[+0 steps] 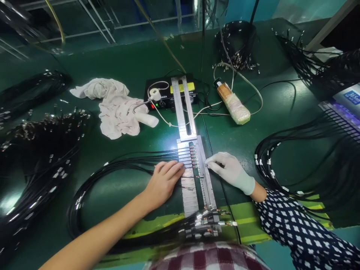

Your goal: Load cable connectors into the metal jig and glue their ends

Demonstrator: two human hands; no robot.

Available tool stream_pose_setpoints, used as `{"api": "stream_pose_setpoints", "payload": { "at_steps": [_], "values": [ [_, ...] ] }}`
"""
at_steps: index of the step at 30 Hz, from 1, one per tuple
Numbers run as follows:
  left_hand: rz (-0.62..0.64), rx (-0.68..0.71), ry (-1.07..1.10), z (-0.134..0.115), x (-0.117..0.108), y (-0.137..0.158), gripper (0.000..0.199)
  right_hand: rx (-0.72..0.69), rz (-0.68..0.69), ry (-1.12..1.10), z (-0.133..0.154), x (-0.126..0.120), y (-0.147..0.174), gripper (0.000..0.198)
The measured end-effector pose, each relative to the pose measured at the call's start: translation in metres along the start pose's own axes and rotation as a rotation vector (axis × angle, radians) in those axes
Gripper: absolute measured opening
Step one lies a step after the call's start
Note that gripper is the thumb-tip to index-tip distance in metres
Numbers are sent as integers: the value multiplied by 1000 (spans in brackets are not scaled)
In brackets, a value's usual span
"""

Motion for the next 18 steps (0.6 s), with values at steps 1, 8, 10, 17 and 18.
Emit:
{"api": "stream_pose_setpoints", "payload": {
  "at_steps": [1,8,10,17,18],
  "values": [
    [12,31,18,-4,1,-3,38,-3,-5,1,-1,1,1,13],
    [-54,65,-1,-15,11,-12,44,-23,-34,2,0,2,3,14],
    [-93,70,-22,-17,10,-12,45,-19,-35,0,2,2,2,14],
    [-148,58,-39,-19,7,-15,44,30,-28,28,1,2,2,14],
    [-146,56,-26,-18,7,-15,43,30,-25,30,1,2,2,14]
  ]
}}
Point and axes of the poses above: each hand's wrist, its own y-axis away from the middle knuckle, its own x-axis out of the palm, z = x × y, the point moved 7 cm from there along -y, towards the middle knuckle, and after that the axes turned 1 degree about -z, right-handed, at the moved point
